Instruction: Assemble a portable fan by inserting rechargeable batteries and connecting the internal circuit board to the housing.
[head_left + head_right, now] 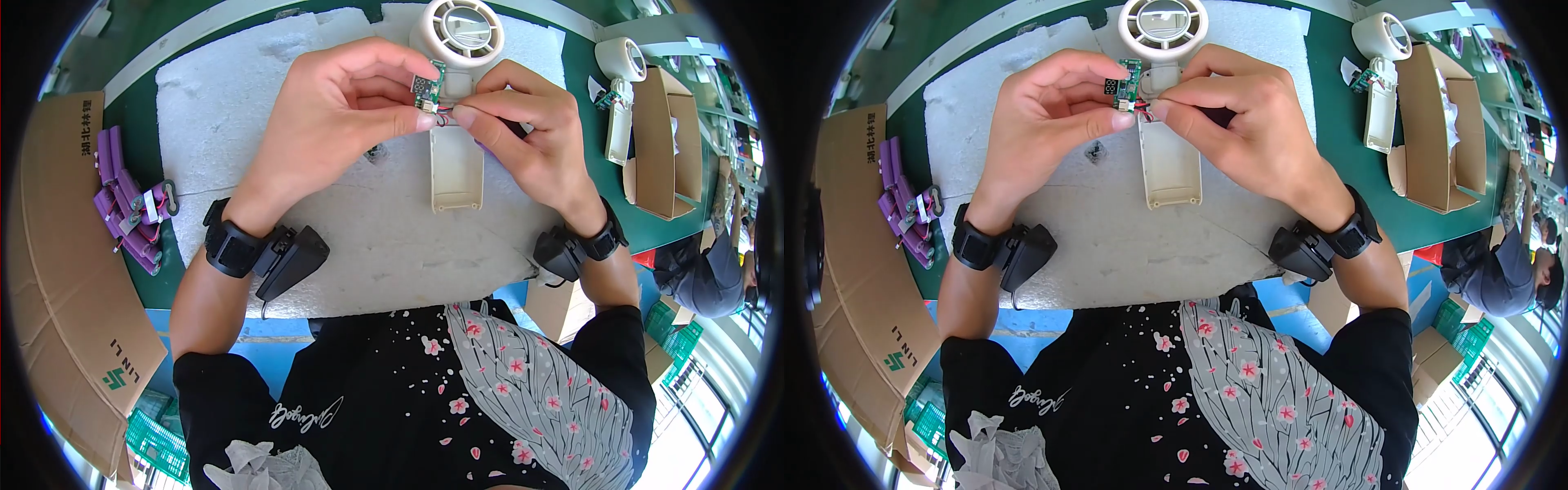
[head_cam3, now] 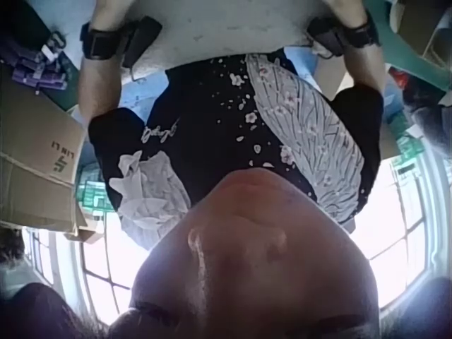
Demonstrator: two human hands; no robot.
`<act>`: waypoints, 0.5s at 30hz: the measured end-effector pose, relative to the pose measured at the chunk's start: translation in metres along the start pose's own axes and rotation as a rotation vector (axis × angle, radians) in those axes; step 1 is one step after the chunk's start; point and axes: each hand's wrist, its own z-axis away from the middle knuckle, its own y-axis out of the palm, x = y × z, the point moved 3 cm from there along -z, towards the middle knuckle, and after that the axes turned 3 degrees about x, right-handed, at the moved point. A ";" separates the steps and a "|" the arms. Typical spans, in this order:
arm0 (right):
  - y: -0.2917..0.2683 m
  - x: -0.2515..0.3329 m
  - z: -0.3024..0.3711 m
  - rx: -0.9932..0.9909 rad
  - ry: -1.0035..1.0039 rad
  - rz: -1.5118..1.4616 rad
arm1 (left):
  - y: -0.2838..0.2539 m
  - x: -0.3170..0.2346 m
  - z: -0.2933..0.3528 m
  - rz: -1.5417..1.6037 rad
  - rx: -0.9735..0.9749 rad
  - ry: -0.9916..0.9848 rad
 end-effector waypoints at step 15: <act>0.005 0.013 0.000 -0.135 0.045 0.001 | 0.011 -0.006 0.003 -0.223 0.028 0.051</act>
